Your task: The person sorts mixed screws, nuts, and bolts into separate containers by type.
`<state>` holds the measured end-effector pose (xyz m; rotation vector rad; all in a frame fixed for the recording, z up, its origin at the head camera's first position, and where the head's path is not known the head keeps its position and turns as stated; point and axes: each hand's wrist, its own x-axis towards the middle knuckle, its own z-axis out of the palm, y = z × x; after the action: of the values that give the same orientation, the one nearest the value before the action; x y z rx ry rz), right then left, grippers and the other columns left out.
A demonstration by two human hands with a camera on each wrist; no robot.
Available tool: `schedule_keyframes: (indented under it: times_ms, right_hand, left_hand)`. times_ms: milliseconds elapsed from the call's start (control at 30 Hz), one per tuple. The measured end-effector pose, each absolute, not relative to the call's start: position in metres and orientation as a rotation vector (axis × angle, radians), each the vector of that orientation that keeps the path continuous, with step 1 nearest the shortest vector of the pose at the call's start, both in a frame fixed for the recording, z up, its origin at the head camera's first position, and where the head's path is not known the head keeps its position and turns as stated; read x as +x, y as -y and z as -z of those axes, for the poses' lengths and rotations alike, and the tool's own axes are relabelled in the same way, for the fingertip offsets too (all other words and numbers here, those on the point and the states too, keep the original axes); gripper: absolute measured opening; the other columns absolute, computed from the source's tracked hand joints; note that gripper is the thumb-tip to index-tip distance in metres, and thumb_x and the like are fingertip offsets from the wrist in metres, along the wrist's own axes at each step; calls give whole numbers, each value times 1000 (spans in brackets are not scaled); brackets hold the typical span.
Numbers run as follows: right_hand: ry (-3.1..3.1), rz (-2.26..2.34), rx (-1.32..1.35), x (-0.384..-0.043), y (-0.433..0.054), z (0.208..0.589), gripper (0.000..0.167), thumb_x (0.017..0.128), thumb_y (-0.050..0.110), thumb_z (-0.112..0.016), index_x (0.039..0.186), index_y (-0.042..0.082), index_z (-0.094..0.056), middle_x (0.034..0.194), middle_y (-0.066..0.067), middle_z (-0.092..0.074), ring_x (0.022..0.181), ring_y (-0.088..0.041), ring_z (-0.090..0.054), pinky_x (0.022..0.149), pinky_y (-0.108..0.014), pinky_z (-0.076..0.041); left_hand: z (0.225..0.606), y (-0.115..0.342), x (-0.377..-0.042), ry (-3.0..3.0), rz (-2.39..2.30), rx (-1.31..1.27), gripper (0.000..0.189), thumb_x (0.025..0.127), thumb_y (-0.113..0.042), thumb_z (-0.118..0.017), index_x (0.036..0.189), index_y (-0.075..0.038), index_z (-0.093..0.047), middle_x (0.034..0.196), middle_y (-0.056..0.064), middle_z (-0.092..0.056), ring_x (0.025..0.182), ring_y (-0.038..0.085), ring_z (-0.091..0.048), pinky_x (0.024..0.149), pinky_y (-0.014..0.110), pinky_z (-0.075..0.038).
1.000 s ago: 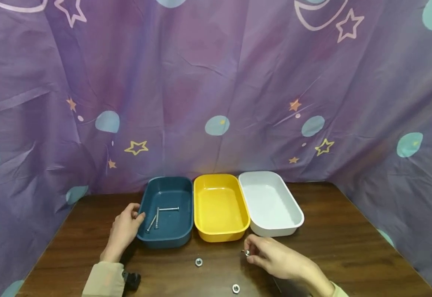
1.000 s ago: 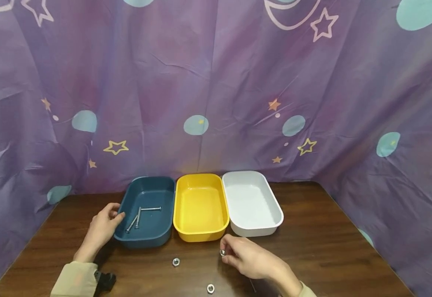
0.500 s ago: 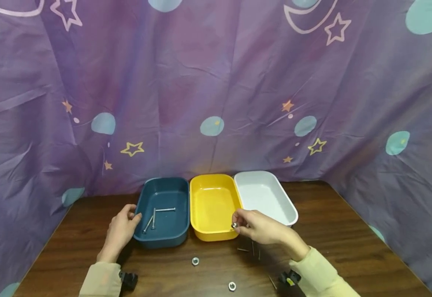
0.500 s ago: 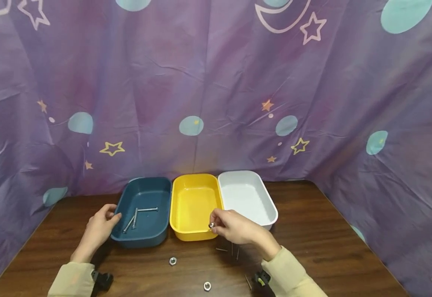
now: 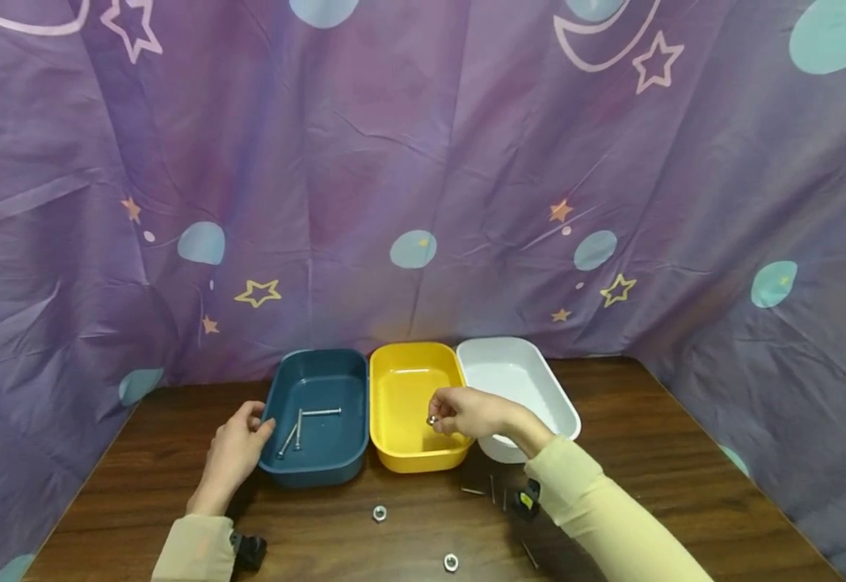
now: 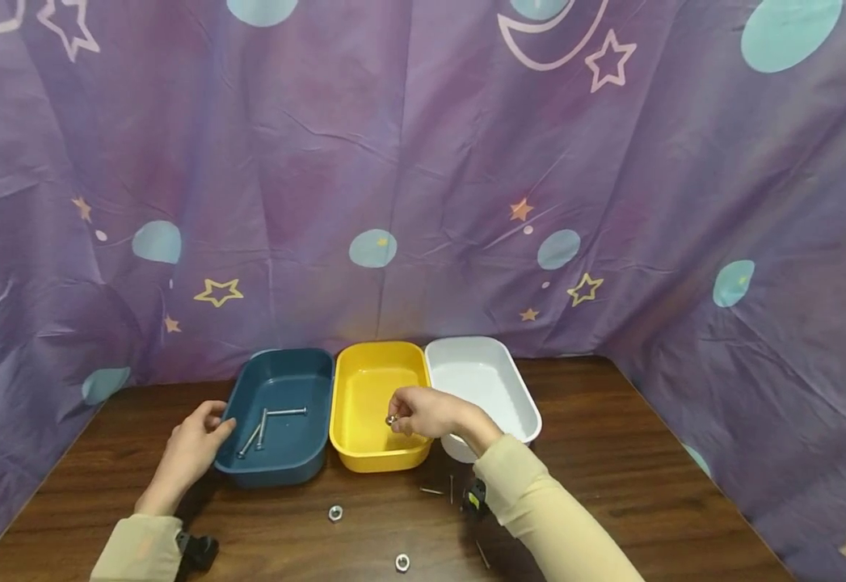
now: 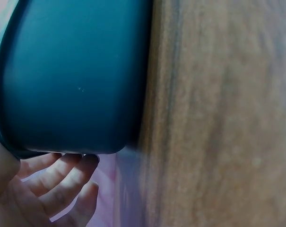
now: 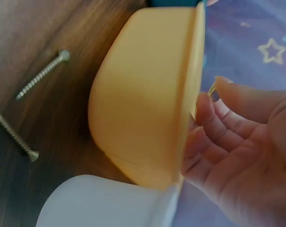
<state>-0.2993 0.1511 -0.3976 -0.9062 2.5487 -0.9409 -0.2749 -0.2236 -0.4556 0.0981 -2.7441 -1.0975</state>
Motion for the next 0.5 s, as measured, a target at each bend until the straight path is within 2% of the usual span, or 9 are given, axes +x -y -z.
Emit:
schedule_keyframes:
  times_ms: [200, 500]
  right_hand:
    - [-2480, 1057, -767, -322, -141, 406, 5, 93, -1, -59, 97, -2, -57, 83, -16, -63, 70, -23, -56, 55, -23, -41]
    - [-2645, 1050, -686, -344, -121, 413, 5, 91, 1, -62, 94, -1, -59, 76, -7, -60, 69, -21, -56, 57, -25, -41]
  left_hand:
    - [459, 223, -274, 2733, 1081, 108, 38, 95, -21, -60, 129, -3, -53, 107, 19, -67, 97, 41, -62, 76, 55, -44]
    - [456, 223, -275, 2723, 1086, 94, 38, 95, -21, -61, 128, -3, -54, 107, 19, -67, 96, 41, -62, 76, 56, -44]
